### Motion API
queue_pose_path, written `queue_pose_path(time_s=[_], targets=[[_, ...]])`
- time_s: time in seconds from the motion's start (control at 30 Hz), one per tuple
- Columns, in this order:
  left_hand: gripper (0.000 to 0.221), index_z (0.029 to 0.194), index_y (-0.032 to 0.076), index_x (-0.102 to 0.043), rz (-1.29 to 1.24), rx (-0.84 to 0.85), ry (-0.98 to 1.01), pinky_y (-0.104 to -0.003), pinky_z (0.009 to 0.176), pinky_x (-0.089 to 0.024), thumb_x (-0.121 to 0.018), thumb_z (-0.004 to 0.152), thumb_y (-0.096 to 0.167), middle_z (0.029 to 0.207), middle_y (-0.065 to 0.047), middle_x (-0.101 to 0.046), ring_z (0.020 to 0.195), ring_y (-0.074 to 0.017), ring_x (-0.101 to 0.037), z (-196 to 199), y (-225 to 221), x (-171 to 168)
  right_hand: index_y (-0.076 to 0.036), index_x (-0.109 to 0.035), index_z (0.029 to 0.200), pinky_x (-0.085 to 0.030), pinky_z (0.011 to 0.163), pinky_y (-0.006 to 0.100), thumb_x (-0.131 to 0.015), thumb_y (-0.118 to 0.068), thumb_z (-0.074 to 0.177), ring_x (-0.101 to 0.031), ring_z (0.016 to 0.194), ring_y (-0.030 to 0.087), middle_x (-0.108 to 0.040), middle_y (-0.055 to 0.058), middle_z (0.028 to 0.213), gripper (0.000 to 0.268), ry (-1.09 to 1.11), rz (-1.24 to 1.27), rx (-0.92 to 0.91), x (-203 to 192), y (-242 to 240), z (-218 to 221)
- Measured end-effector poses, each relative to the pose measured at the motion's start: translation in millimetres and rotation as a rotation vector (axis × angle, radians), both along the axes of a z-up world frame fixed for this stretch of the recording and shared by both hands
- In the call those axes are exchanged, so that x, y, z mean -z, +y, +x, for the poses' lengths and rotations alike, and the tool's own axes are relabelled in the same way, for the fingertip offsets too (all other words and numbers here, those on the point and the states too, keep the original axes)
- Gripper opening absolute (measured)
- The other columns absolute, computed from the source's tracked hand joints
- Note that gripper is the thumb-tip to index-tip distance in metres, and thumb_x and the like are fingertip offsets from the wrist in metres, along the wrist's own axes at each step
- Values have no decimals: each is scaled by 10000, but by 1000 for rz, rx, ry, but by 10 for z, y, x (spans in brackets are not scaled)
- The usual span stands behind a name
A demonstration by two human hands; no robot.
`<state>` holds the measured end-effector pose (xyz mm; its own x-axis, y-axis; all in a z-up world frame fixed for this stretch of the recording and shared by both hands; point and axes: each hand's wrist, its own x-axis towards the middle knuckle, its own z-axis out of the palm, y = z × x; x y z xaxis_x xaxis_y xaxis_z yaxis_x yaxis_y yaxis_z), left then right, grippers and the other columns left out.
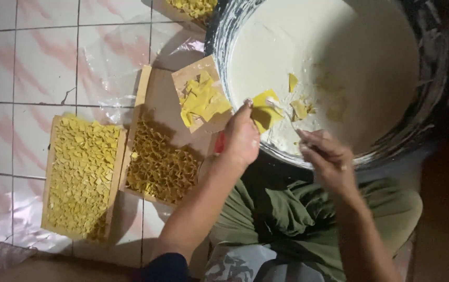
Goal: The person repeatedly picks yellow food pieces from a wooden tray, dips them into a white liquid in a large metal bowl using a fork, and places the coated pieces back into the tray. The process is repeated continuously.
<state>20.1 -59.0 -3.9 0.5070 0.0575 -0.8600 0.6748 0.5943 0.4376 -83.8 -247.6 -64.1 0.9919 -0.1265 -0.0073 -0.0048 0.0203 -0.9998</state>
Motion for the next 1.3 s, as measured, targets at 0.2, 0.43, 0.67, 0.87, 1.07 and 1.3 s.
queue_pose_path(time_s=[0.2,0.43,0.67,0.87,1.07,1.3], targets=[[456,1405,92,-556,-124,-90,-157,-451,1104,-437,-563,1032,354,1406,-194,-591,1296,-323,-585,89,-262,201,36,-761,1187,-571,711,368,-713,141,878,-655,746,225,-672,197,847,330,-22,-99,34,-28,-29,-31],[398,1274,144,-613,184,197,-179,-414,895,-488,-571,1019,448,1194,-193,-647,1096,-286,-633,77,-80,421,-12,-786,1202,-537,678,441,-645,80,876,-663,682,278,-722,221,806,367,314,-332,-73,-256,-453,-68],[501,1350,143,-599,125,58,-237,-408,962,-495,-648,958,452,1271,-192,-596,1177,-290,-609,208,-149,276,-3,-608,1287,-463,488,332,-527,62,898,-617,571,225,-675,169,855,402,159,-176,69,-110,-45,-11],[386,1140,68,-670,173,-18,-339,-358,782,-538,-682,936,395,1036,-144,-638,922,-235,-636,197,31,220,-6,-648,1351,-454,553,403,-549,136,941,-600,616,321,-679,203,823,444,111,-587,37,44,-214,108],[283,1032,118,-629,113,-103,-412,-291,534,-477,-680,945,383,921,-166,-648,707,-293,-665,586,198,172,-20,-599,1418,-532,737,557,-519,103,1017,-671,865,488,-659,264,1024,427,-184,-773,174,-274,-182,439],[339,1087,120,-638,144,-51,-358,-311,630,-486,-717,920,404,1048,-180,-652,851,-277,-630,393,372,278,-197,-694,1371,-547,648,575,-550,-110,1040,-704,814,445,-698,143,991,371,119,-1084,-50,-190,-238,240]])
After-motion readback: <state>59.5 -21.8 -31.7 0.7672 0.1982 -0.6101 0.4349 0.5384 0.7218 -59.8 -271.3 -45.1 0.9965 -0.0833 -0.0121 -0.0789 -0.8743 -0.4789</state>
